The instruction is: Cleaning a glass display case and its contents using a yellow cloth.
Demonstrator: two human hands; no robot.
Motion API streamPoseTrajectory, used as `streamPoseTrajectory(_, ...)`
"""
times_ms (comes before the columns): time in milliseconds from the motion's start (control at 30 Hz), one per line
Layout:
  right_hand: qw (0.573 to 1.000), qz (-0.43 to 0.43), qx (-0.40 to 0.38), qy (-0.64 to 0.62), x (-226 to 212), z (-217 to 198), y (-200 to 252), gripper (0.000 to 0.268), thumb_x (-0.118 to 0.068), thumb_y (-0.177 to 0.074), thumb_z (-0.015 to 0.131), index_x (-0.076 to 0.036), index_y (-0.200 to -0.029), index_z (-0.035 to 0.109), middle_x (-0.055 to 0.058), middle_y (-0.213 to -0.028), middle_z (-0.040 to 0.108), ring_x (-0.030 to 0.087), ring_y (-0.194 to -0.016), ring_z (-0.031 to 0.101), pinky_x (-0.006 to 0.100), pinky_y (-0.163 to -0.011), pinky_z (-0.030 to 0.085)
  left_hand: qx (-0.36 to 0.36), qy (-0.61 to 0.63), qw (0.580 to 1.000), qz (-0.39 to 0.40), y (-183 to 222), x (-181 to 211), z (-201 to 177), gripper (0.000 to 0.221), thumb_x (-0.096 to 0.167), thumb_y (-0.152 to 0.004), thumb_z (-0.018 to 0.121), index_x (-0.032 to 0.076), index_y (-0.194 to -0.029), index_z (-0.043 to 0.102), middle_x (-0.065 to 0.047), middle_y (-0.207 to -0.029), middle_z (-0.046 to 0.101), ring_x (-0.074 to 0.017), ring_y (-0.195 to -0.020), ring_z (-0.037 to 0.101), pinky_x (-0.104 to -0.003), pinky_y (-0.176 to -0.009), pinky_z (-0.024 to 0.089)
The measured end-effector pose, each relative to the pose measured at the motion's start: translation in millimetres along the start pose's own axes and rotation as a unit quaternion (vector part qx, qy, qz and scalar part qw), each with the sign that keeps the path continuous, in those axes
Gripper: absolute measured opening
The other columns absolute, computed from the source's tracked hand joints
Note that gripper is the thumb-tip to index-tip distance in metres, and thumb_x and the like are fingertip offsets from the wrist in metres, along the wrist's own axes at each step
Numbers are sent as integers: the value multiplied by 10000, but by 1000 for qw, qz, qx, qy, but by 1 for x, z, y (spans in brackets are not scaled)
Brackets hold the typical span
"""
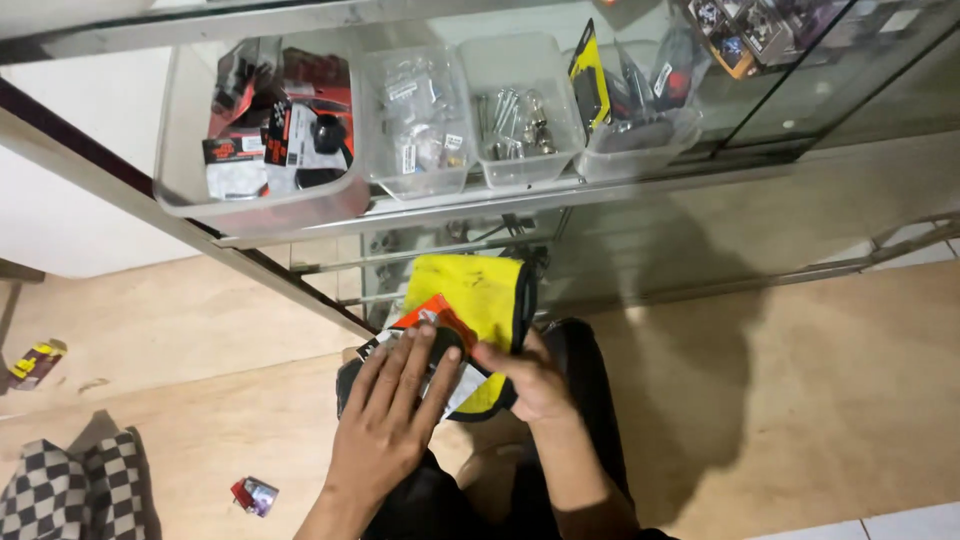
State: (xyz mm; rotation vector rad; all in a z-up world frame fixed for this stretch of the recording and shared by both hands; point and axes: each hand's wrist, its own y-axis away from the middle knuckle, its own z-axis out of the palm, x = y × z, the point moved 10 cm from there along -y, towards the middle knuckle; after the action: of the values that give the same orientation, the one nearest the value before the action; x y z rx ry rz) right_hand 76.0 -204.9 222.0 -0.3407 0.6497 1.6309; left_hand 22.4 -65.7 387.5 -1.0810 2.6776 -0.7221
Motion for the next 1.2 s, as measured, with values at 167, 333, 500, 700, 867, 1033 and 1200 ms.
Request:
streamPoseTrajectory(167, 993, -71, -13, 98, -11, 5, 2, 551, 14, -843, 785, 7, -1363, 605, 100, -1282, 695, 215, -1166, 670, 363, -992, 523, 79, 122, 985, -89, 11, -8, -21, 732, 32, -818, 560, 58, -1528, 386, -251, -1565, 388, -386, -1483, 362, -517, -1187, 284)
streamPoseTrajectory(333, 969, -120, -97, 192, -22, 42, 14, 580, 7, -832, 776, -34, -1379, 588, 52, -1295, 689, 164, -1194, 653, 329, -1040, 507, 137, 694, 569, -420, 108, -53, 110, 607, 140, -974, 543, -20, -1531, 362, -202, -1502, 477, -323, -1380, 447, -477, -1143, 337)
streamPoseTrajectory(500, 964, -154, -42, 213, 5, -7, 4, 454, -23, -915, 742, -13, -1353, 622, 57, -1264, 703, 166, -1165, 644, 338, -1032, 499, 195, 750, 342, -532, 117, -46, 120, 485, 250, -1019, 506, -3, -1433, 486, -150, -1338, 622, -288, -1215, 599, -468, -1053, 459)
streamPoseTrajectory(700, 678, -445, -122, 572, -28, 115, 61, 372, -4, -783, 708, -49, -1149, 660, 137, -1310, 704, 334, -1296, 629, 479, -1144, 438, 285, 778, 300, -473, 108, -62, 94, 550, 385, -1036, 459, -17, -1410, 502, -128, -1319, 646, -250, -1175, 652, -403, -998, 524)
streamPoseTrajectory(867, 604, -385, -279, 640, 26, 140, 84, 400, -12, -682, 687, -49, -1081, 690, 130, -1223, 729, 318, -1254, 673, 533, -1167, 415, 289, 765, 329, -473, 143, -84, 106, 639, 515, -1087, 401, -29, -1402, 519, -175, -1222, 671, -281, -1026, 684, -398, -857, 570)
streamPoseTrajectory(1033, 952, -200, -29, 230, 23, 11, 44, 241, -36, -948, 660, 2, -1181, 710, 150, -1111, 747, 281, -1006, 698, 441, -913, 547, 299, 839, 278, -360, 116, -82, 81, 636, 478, -1149, 387, -81, -1433, 496, -234, -1299, 640, -333, -1125, 654, -437, -943, 529)
streamPoseTrajectory(1200, 767, -403, -111, 487, -39, 133, 75, 300, -28, -847, 647, 2, -1145, 648, 251, -1298, 632, 409, -1210, 602, 472, -1041, 469, 341, 781, 265, -451, 111, -67, 84, 716, 572, -1021, 384, -11, -1422, 498, -134, -1370, 625, -275, -1246, 625, -441, -1090, 475)
